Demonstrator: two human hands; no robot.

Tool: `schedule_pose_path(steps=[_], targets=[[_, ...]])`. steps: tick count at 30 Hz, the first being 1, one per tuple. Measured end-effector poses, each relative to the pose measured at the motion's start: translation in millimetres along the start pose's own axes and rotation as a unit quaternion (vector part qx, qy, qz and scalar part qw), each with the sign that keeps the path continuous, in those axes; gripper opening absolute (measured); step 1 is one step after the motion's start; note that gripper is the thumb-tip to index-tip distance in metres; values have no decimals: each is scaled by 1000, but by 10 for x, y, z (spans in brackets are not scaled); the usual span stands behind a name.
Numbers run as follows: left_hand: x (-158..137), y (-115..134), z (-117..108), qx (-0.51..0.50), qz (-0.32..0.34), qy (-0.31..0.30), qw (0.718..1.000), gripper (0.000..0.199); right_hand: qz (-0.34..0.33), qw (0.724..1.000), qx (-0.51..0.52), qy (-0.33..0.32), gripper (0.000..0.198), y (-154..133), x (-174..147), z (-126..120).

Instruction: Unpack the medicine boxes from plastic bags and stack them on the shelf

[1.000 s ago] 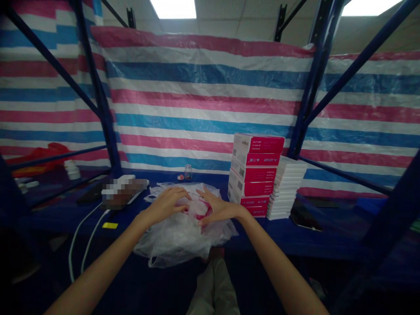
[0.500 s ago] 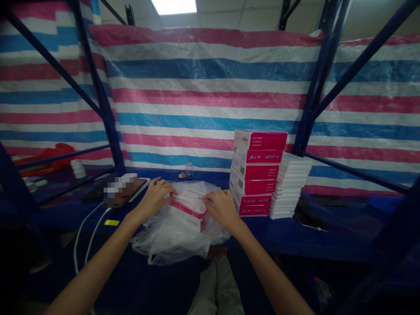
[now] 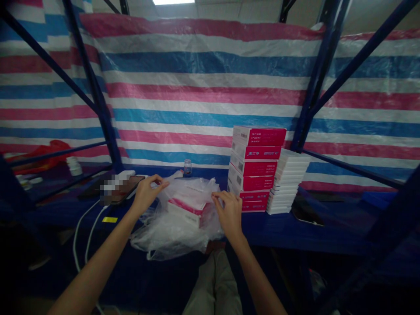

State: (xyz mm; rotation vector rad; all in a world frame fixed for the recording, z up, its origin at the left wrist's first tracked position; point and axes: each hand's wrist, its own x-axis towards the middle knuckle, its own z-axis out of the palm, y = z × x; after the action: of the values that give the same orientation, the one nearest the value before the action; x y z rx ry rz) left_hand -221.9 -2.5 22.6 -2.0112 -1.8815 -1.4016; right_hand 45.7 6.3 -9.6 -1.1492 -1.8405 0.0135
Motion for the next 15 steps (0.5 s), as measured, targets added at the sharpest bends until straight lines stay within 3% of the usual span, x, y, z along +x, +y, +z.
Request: schedule_pose_path(steps=[3,5,7,8,9,10,12,14,15], targets=[[9,-154,8,-115,-76,-4,990,19,58,998,8,38,26,97,-160,-23],[-56,-89,33,-130,-79,78,985,26,72,994,-31,76,29,5,-247,-43],[-172,99,31,-78,-19,211,974,38,50,987,-70,137,36,-191,-308,-69],[-238,215,16,-36,38,252,966,37,20,983,-82,166,38,-309,-327,-81],[-299,329,-6,13,109,252,962,32,-23,978,-88,186,38,-427,-338,-89],[-351,428,-31,65,185,206,959,26,-73,974,-93,193,37,-538,-340,-91],[-408,556,-76,158,293,53,941,22,-155,969,-111,155,32,-711,-310,-73],[-412,584,-103,225,313,-78,919,26,-176,970,-142,94,29,-791,-245,-26],[-405,572,-112,249,300,-112,914,25,-170,970,-160,67,29,-795,-207,3]])
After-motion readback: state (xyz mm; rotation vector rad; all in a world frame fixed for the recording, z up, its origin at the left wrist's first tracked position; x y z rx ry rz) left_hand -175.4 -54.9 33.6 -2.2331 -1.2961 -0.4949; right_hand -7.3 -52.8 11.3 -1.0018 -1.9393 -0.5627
